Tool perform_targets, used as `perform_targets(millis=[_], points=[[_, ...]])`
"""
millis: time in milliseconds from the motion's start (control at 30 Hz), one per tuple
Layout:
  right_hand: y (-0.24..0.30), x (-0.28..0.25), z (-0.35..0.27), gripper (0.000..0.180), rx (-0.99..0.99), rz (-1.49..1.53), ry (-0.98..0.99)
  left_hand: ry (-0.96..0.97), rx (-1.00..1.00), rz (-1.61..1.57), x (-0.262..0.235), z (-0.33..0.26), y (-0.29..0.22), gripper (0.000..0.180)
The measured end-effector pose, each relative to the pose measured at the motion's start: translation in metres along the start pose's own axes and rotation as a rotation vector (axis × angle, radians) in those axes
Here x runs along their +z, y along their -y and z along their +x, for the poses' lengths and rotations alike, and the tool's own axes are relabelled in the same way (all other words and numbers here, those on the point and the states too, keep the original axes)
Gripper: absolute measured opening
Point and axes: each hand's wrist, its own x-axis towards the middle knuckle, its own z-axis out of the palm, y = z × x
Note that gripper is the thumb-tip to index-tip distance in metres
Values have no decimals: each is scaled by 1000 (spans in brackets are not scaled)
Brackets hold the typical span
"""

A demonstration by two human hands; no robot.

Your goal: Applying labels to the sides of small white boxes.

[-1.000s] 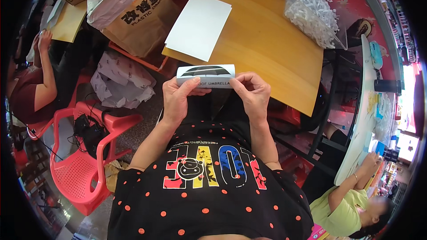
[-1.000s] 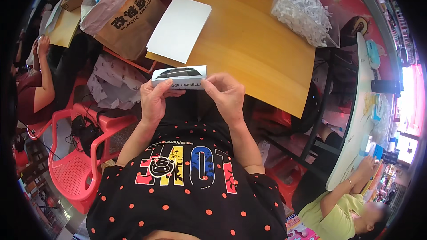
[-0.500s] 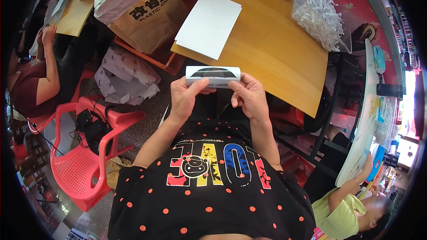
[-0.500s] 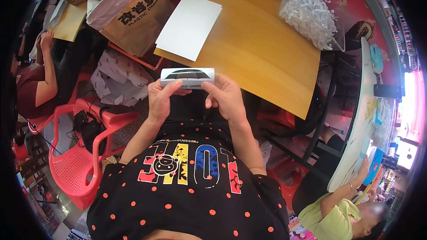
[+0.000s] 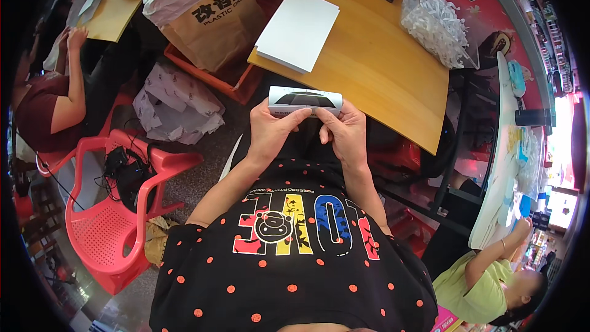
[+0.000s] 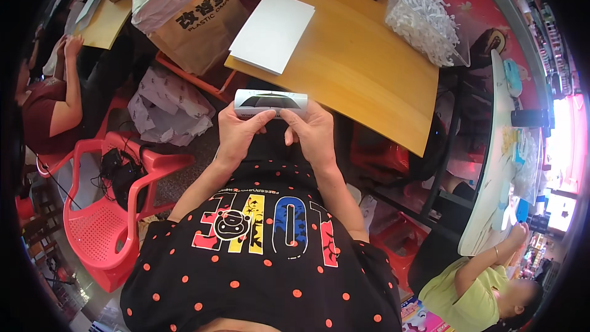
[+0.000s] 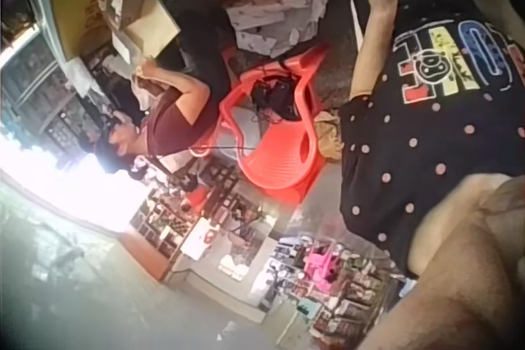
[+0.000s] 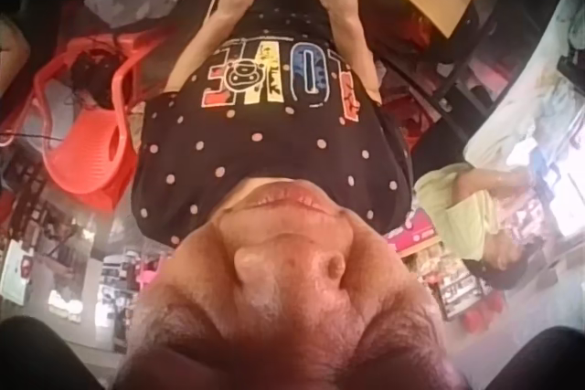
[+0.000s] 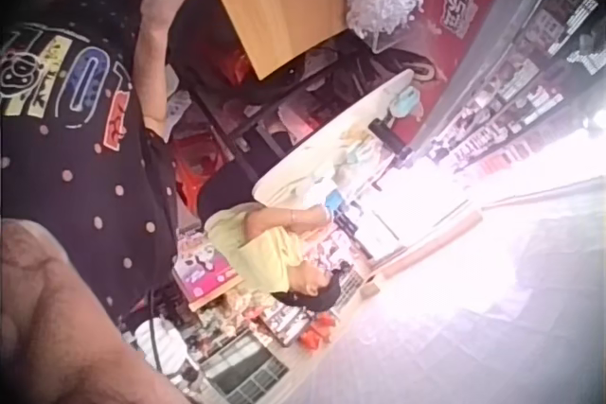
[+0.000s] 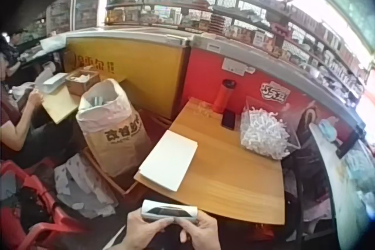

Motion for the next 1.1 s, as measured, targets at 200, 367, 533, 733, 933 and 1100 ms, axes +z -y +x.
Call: perform_targets(millis=[200, 367, 533, 733, 933, 1100], points=[[1, 4, -19, 17, 45, 66, 42, 126, -80, -167, -29, -15, 11, 14], [0, -24, -27, 16, 182, -58, 169, 269, -293, -239, -58, -24, 18, 26], [-18, -29, -26, 15, -157, -598, 131, 81, -208, 26, -80, -38, 30, 16], [-27, -31, -14, 16, -1, -244, 221, 25, -154, 70, -93, -37, -6, 13], [-20, -51, 13, 20, 17, -155, 148, -531, 319, 252, -158, 17, -96, 15], [-12, -52, 18, 19, 14, -185, 152, -739, 571, 708, -182, 131, -188, 26]])
